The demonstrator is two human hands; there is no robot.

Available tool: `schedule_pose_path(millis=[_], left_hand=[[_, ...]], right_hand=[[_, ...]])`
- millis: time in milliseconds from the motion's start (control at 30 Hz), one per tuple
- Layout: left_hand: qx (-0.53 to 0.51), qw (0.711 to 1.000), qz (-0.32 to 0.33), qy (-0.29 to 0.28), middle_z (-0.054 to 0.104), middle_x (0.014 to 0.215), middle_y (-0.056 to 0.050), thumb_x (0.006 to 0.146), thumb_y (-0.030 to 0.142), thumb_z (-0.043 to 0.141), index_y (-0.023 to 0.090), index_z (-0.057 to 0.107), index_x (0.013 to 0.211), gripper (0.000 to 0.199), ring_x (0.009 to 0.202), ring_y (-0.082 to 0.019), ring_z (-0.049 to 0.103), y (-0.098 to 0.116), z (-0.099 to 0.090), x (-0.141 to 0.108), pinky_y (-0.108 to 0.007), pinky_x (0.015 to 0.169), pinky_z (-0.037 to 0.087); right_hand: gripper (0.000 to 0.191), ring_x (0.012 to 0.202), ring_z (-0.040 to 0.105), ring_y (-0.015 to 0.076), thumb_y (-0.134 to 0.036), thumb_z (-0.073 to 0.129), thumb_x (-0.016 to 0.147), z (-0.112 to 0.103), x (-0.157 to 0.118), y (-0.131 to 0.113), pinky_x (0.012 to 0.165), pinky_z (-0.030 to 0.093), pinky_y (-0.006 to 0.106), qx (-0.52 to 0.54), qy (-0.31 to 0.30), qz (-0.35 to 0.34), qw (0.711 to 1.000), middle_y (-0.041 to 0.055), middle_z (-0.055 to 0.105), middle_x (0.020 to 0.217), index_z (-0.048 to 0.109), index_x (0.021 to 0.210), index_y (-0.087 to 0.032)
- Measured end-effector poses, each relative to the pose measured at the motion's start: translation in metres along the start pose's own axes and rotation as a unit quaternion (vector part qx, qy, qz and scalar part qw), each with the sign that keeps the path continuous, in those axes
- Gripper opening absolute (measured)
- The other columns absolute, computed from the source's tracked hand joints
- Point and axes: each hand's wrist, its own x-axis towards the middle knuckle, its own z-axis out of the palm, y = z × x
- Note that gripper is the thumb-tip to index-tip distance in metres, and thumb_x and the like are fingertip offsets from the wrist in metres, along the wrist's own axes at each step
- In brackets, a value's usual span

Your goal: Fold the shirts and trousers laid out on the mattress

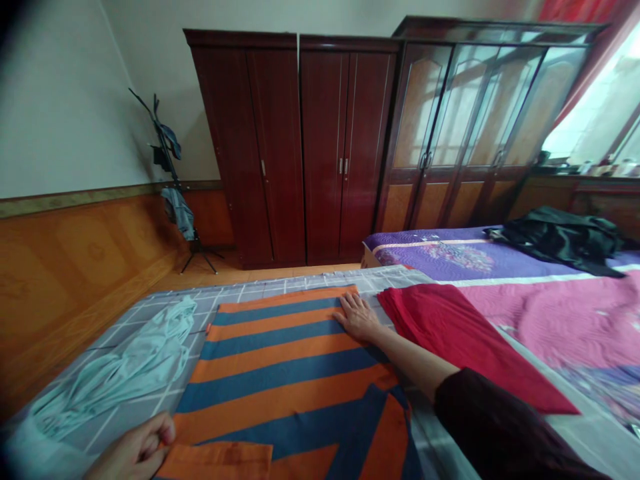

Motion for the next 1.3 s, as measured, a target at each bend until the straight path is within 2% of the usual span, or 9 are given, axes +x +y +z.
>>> schedule_pose_path(millis=[133,333,500,600,733,833,1000,1133,1300], left_hand=[[-0.013,1.000,-0.013,0.017,0.032,0.050,0.008,0.069,0.023,0.044,0.021,0.043,0.070,0.002,0.052,-0.013,0.043,0.012,-0.006,-0.005,-0.019,0.052,0.032],[-0.051,0.998,-0.013,0.031,0.036,0.048,0.008,0.069,0.028,0.046,0.021,0.045,0.067,0.008,0.051,-0.013,0.046,0.024,-0.013,-0.013,-0.020,0.052,0.034],[-0.062,0.998,-0.013,0.029,0.041,0.048,0.008,0.071,0.030,0.046,0.020,0.046,0.070,0.010,0.050,-0.013,0.047,0.025,-0.015,-0.016,-0.020,0.050,0.032],[-0.065,0.998,-0.010,0.023,0.044,0.050,0.008,0.075,0.030,0.043,0.020,0.047,0.073,0.012,0.049,-0.012,0.047,0.024,-0.018,-0.018,-0.020,0.049,0.030],[0.041,0.993,-0.020,0.108,0.057,0.060,0.005,0.082,0.030,0.041,0.020,0.052,0.079,0.015,0.058,-0.013,0.054,0.045,-0.027,-0.032,-0.022,0.054,0.033],[0.115,0.979,0.070,0.156,0.064,0.083,0.001,0.088,0.028,0.039,0.020,0.057,0.088,0.019,0.078,-0.016,0.060,0.075,-0.024,-0.050,-0.024,0.069,0.040],[0.171,0.945,0.280,0.016,0.060,0.115,-0.004,0.089,0.019,0.044,0.022,0.061,0.110,0.027,0.110,-0.020,0.053,0.103,0.002,-0.072,-0.034,0.098,0.037],[0.193,0.937,0.292,-0.012,0.055,0.130,-0.005,0.088,0.014,0.045,0.023,0.056,0.124,0.039,0.121,-0.022,0.048,0.094,0.005,-0.097,-0.040,0.106,0.034],[0.206,0.928,0.302,-0.072,0.039,0.146,0.001,0.079,0.007,0.045,0.032,0.038,0.140,0.066,0.133,-0.023,0.038,0.068,0.002,-0.143,-0.041,0.111,0.029]], right_hand=[[0.070,0.136,0.023,0.0366,-0.053,0.029,0.093,0.001,-0.017,-0.003,0.107,0.019,0.052,-0.003,0.019,0.041,0.999,0.0239,0.026,0.148,0.029,0.142,-0.003],[0.066,0.138,0.023,0.0321,-0.052,0.034,0.091,-0.016,-0.060,-0.004,0.108,0.024,0.048,-0.001,0.011,0.004,1.000,0.0167,0.027,0.150,0.034,0.143,-0.011],[0.068,0.140,0.015,0.0276,-0.055,0.033,0.092,-0.021,-0.109,-0.005,0.111,0.022,0.046,0.023,0.008,-0.149,0.989,0.0117,0.019,0.153,0.026,0.147,-0.016],[0.065,0.138,0.024,0.0304,-0.054,0.034,0.092,-0.020,-0.129,0.002,0.109,0.026,0.049,0.025,0.002,-0.123,0.992,0.0158,0.030,0.149,0.035,0.142,-0.013],[0.066,0.138,0.024,0.0294,-0.052,0.030,0.093,-0.028,-0.145,0.009,0.111,0.024,0.047,0.033,0.086,-0.078,0.993,0.0201,0.030,0.147,0.038,0.140,-0.006],[0.063,0.138,0.024,0.0269,-0.052,0.029,0.094,-0.029,-0.158,0.008,0.111,0.026,0.046,0.047,0.065,-0.126,0.989,0.0159,0.030,0.148,0.035,0.142,-0.011],[0.059,0.136,0.028,0.0315,-0.051,0.039,0.091,-0.029,-0.188,-0.001,0.108,0.029,0.053,0.052,0.031,-0.169,0.984,0.0140,0.035,0.146,0.040,0.140,-0.017],[0.055,0.135,0.031,0.0287,-0.036,0.042,0.092,-0.055,-0.236,-0.006,0.103,0.039,0.051,0.096,0.073,-0.256,0.959,0.0066,0.029,0.150,0.030,0.145,-0.028],[0.063,0.126,0.045,0.0229,-0.021,0.039,0.087,-0.082,-0.305,-0.005,0.091,0.054,0.039,0.103,-0.019,-0.398,0.911,0.0009,0.037,0.146,0.024,0.147,-0.033]])
